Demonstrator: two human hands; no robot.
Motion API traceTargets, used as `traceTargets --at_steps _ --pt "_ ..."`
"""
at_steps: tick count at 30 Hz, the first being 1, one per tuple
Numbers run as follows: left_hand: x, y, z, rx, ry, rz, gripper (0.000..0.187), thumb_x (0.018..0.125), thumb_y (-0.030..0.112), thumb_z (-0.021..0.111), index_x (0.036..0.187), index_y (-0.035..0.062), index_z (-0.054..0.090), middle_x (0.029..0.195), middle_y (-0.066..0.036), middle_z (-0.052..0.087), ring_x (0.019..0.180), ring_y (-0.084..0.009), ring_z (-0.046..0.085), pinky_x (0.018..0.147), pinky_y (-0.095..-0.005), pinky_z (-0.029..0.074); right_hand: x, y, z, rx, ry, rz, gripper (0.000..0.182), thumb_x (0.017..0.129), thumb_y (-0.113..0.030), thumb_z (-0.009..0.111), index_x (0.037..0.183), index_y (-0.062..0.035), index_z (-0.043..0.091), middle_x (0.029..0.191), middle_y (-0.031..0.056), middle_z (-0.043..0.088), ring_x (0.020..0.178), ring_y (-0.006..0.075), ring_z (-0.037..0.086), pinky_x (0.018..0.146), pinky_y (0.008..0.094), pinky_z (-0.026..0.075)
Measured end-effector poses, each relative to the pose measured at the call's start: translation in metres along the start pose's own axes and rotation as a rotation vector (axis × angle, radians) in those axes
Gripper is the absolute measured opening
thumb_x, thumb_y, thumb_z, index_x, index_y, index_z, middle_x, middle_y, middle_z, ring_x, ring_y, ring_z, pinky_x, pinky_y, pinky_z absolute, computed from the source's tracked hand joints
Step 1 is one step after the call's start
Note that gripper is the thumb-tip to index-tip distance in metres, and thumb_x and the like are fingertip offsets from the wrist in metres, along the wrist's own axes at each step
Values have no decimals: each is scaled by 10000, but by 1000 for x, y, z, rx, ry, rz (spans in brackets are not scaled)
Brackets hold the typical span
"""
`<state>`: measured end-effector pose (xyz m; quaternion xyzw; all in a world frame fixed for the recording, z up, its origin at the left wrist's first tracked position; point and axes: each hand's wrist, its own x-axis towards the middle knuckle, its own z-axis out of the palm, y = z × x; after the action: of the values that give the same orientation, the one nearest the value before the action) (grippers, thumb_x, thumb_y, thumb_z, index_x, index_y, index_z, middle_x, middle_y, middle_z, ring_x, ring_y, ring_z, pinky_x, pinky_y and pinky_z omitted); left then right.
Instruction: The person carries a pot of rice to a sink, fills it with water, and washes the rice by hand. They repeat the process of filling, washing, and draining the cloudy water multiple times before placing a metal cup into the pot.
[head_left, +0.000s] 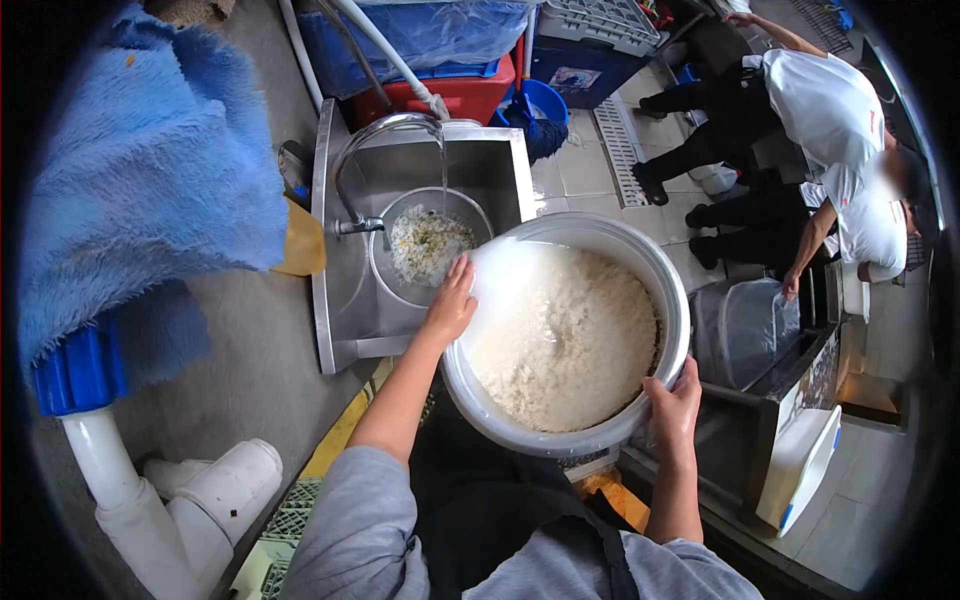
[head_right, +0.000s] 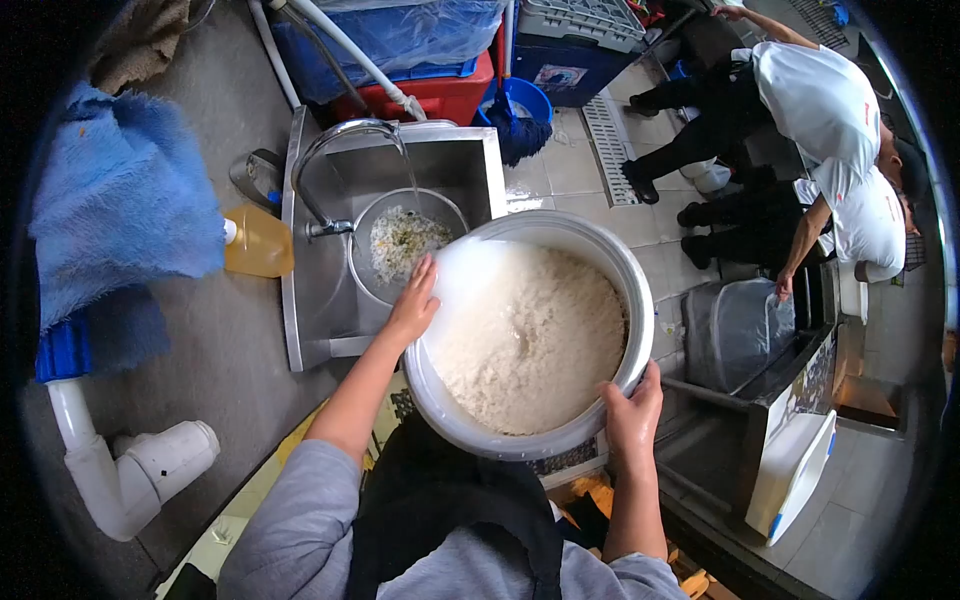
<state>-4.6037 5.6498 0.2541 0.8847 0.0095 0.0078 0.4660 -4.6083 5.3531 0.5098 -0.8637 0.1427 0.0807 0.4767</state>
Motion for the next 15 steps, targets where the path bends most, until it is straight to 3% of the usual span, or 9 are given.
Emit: traceTargets --at_steps 15 --pt "-4 6 0 54 -30 -40 657 790 99 513 1367 -30 226 1458 -202 152 1355 -342 136 1097 -389 181 4 10 1 20 8 -70 450 697 20 529 1135 67 434 945 92 538 858 147 522 780 248 409"
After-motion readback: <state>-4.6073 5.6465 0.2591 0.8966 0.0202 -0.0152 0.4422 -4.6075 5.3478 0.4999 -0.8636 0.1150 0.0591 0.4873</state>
